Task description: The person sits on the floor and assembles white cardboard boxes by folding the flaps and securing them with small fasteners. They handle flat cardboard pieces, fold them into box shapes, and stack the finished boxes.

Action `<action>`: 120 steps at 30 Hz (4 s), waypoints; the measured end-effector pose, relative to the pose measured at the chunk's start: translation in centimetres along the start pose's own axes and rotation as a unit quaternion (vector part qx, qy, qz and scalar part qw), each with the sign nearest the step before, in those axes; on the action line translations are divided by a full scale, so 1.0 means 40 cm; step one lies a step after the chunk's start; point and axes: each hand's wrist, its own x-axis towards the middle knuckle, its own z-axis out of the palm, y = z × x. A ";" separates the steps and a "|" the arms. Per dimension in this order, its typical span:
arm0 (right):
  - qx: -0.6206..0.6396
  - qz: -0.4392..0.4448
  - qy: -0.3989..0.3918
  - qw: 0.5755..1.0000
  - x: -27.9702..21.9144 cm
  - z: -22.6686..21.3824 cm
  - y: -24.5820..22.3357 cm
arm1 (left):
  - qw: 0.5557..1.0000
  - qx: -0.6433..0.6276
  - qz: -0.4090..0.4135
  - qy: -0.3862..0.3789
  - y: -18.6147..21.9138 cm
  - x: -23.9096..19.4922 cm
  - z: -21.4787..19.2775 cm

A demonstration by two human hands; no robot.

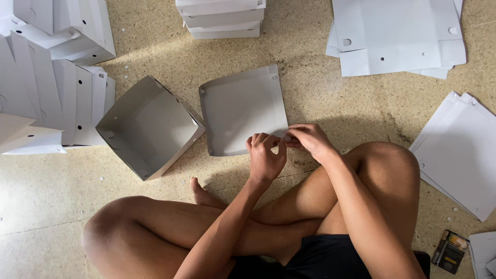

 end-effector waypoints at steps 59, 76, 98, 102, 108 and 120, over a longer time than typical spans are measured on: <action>-0.314 -0.106 -0.028 0.943 -0.031 0.003 0.017 | 0.952 -0.085 -0.255 -0.144 -0.081 0.015 0.019; -0.350 -0.082 -0.018 0.933 -0.050 0.020 0.008 | 0.937 0.098 -0.141 -0.303 -0.089 0.009 0.038; -0.166 -0.236 0.135 0.948 0.034 -0.040 0.035 | 0.915 0.160 0.168 -0.329 -0.001 0.341 0.134; -0.122 -0.178 0.174 0.961 0.009 -0.048 -0.026 | 0.909 0.141 0.197 -0.339 -0.027 0.317 0.144; -0.156 -0.203 0.159 0.954 0.049 -0.053 -0.005 | 0.962 0.099 0.140 -0.214 0.027 0.237 0.074; -0.090 -0.130 0.100 0.982 0.041 -0.036 0.013 | 0.928 0.115 0.159 -0.318 -0.060 0.305 0.131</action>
